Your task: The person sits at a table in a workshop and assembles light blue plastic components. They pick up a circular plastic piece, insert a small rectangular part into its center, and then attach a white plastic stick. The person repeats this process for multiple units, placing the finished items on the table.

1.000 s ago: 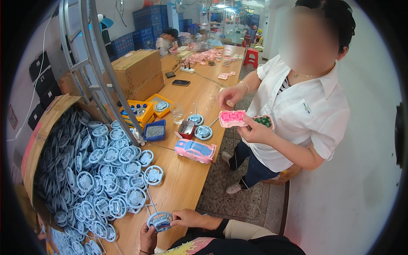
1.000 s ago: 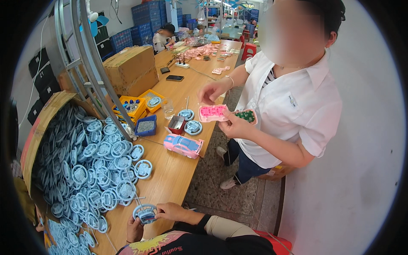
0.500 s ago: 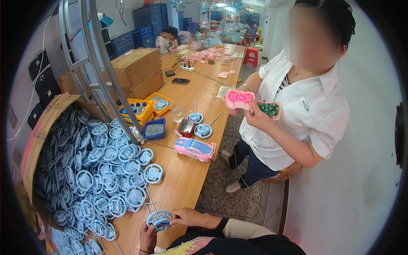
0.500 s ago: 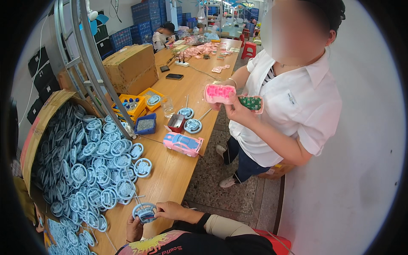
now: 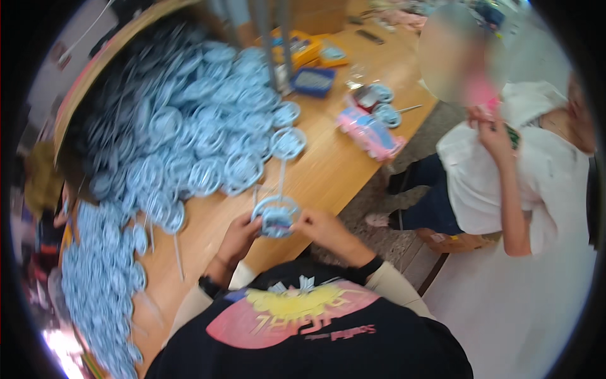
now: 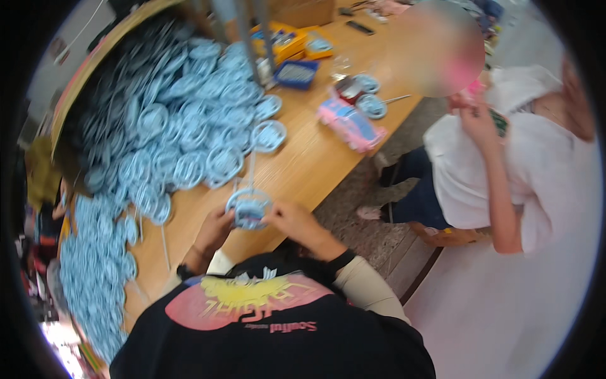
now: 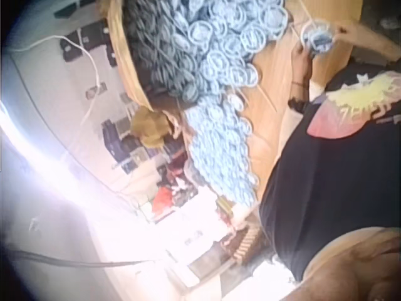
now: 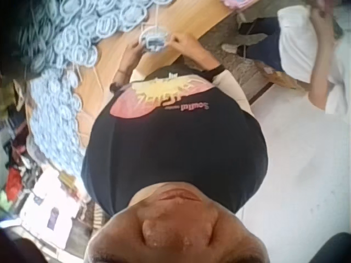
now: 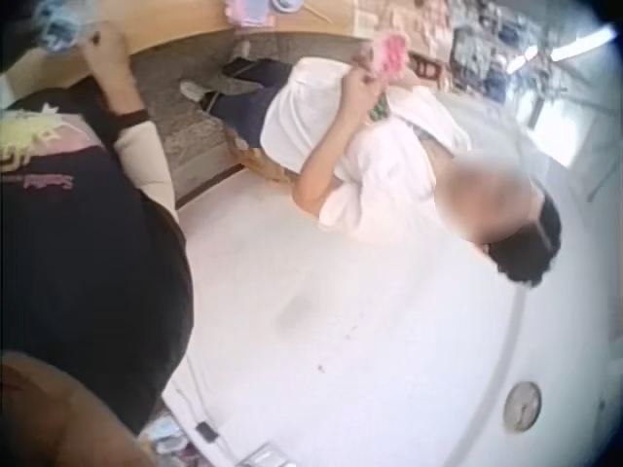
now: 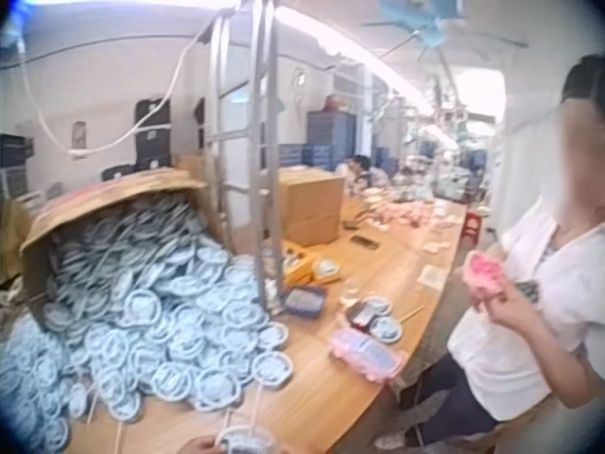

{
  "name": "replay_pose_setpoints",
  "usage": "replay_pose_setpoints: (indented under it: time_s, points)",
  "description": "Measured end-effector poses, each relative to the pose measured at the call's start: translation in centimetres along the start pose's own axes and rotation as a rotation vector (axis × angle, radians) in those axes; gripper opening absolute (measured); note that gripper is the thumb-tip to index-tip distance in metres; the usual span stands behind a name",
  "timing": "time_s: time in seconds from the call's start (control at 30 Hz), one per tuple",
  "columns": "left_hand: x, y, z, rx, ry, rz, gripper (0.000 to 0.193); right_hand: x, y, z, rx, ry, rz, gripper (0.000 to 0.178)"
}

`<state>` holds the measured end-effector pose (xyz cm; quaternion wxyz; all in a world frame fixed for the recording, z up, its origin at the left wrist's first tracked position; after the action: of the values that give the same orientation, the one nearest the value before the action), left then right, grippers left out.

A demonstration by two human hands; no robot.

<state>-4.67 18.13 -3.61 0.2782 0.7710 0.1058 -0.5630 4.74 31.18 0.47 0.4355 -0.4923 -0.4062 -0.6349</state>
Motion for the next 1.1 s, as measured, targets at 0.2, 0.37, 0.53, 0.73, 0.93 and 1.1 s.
replay_pose_setpoints:
  time_s: [0.2,0.37,0.53,0.73,0.93,1.1]
  points:
    - [-0.9,-0.1,0.5,-0.084,0.095,-0.024,0.026,0.6,-1.1,-0.2,0.045,-0.093,0.011,0.026]
    - [-0.8,-0.2,-0.5,-0.008,0.158,0.0,0.031,0.5,-1.7,-0.2,0.044,-0.137,-0.016,0.027]
    - [0.0,0.1,-1.6,0.08,0.306,0.049,0.046,1.0,-1.7,-0.9,0.082,-0.194,0.001,0.024]
    - [-0.8,1.6,-0.6,0.043,0.326,-0.002,0.044,1.4,-2.1,-2.8,0.158,-0.154,-0.01,0.022]
    - [1.9,8.5,6.5,-0.305,0.219,-0.041,0.039,0.1,-1.9,-5.8,0.308,-0.144,-0.173,0.026]
    - [6.4,23.7,24.0,-1.017,0.168,-0.188,0.033,-3.1,-2.2,-4.7,0.231,-0.158,-0.2,0.021]
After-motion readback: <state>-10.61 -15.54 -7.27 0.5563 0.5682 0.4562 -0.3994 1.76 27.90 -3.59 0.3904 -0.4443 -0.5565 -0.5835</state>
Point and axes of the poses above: each hand's wrist, its own y-axis away from the middle knuckle, its own z-axis out of the back of the hand, x = y × z, the point moved 10 cm from there along -y, towards the middle knuckle, and after that the axes turned 11 degrees about -y, right-handed, at the moved point
